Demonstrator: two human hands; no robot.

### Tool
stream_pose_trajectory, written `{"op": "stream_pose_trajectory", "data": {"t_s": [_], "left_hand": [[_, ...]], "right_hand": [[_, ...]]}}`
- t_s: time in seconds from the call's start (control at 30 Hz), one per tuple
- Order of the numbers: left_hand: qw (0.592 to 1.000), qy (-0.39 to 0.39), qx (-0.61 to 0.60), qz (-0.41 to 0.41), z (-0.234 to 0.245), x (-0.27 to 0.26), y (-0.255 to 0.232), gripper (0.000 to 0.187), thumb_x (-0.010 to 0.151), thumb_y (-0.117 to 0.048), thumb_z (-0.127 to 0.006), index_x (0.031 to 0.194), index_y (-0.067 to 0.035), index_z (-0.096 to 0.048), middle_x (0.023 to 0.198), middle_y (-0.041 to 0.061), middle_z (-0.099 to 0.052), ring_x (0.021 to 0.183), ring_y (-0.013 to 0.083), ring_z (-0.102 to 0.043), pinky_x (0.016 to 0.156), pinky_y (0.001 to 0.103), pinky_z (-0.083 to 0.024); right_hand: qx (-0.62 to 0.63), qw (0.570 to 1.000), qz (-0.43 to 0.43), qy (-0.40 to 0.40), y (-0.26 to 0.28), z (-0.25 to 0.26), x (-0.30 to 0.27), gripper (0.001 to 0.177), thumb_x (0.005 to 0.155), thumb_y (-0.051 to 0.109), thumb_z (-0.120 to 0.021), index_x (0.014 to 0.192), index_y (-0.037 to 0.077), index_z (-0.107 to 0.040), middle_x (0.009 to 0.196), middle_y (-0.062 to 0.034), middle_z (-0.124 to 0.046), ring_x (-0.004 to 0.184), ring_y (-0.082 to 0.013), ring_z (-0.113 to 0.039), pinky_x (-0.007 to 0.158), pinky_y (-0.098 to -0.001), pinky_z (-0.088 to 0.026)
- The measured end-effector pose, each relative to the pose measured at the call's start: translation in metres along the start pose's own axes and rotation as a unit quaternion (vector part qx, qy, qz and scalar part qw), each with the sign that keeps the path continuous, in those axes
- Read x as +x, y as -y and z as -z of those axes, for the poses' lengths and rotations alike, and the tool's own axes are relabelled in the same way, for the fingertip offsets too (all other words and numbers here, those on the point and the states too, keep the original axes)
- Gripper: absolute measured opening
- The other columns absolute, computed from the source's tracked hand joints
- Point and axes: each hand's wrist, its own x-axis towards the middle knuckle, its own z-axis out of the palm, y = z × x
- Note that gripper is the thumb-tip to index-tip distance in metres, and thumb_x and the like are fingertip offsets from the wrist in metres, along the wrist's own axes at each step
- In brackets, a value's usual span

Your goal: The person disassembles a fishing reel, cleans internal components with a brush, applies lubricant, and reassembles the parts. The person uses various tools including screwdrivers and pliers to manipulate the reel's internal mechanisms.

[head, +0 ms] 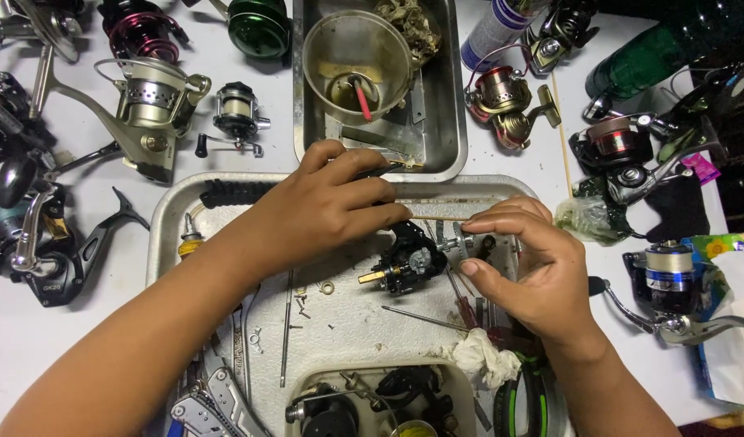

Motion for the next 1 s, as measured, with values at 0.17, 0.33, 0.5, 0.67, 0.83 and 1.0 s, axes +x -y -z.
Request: {"op": "stream_pose_trajectory", "data": {"t_s": [0.17,0.33,0.5,0.67,0.83,1.0], "left_hand": [[1.0,-0.001,0.0,-0.002,0.002,0.0,-0.001,0.031,0.093,-0.008,-0.076,0.121,-0.018,-0.068,0.117,0.003,-0.068,0.12,0.0328,-0.056,0.092,0.046,-0.04],[1.0,-0.009,-0.004,-0.003,0.004,0.002,-0.001,0.029,0.095,-0.007,-0.076,0.12,-0.018,-0.068,0.116,0.002,-0.067,0.12,0.032,-0.056,0.092,0.046,-0.04],[1.0,-0.008,-0.005,0.0,0.006,0.003,-0.002,0.03,0.094,-0.007,-0.076,0.121,-0.018,-0.068,0.116,0.003,-0.068,0.121,0.0326,-0.057,0.091,0.046,-0.039],[1.0,-0.018,0.0,-0.003,0.007,0.003,-0.003,0.026,0.098,-0.006,-0.073,0.12,-0.018,-0.067,0.114,0.002,-0.067,0.12,0.0317,-0.057,0.09,0.045,-0.039],[1.0,-0.021,-0.003,-0.004,0.008,0.003,-0.002,0.026,0.097,-0.007,-0.074,0.12,-0.018,-0.067,0.114,0.002,-0.068,0.12,0.0315,-0.056,0.09,0.045,-0.039],[1.0,-0.021,-0.008,-0.002,0.008,0.003,-0.002,0.027,0.097,-0.007,-0.075,0.121,-0.017,-0.068,0.115,0.002,-0.067,0.12,0.0314,-0.056,0.09,0.045,-0.039]], "right_hand": [[-0.017,1.0,0.014,0.001,0.002,0.0,0.0,0.027,0.084,0.022,-0.077,0.105,0.005,-0.072,0.101,-0.0086,-0.072,0.1,-0.022,-0.066,0.097,-0.0371,-0.05],[-0.058,0.997,0.046,-0.012,0.013,-0.003,0.003,0.026,0.084,0.022,-0.078,0.102,0.004,-0.073,0.1,-0.0087,-0.073,0.097,-0.0227,-0.065,0.098,-0.0377,-0.045],[-0.107,0.99,0.087,-0.011,0.018,-0.005,0.001,0.026,0.08,0.022,-0.081,0.098,0.006,-0.074,0.099,-0.0068,-0.076,0.094,-0.0228,-0.066,0.106,-0.0429,-0.036],[-0.114,0.99,0.084,-0.014,0.018,-0.006,0.0,0.024,0.08,0.023,-0.081,0.097,0.008,-0.073,0.1,-0.0049,-0.075,0.096,-0.0219,-0.066,0.111,-0.0451,-0.033],[-0.113,0.99,0.083,-0.018,0.019,-0.006,0.0,0.023,0.08,0.021,-0.082,0.097,0.007,-0.073,0.101,-0.0056,-0.075,0.096,-0.0224,-0.066,0.11,-0.0447,-0.034],[-0.167,0.978,0.124,0.001,0.017,-0.009,-0.001,0.025,0.079,0.027,-0.083,0.097,0.012,-0.074,0.1,-0.0011,-0.077,0.093,-0.0199,-0.067,0.113,-0.0494,-0.029]]}}
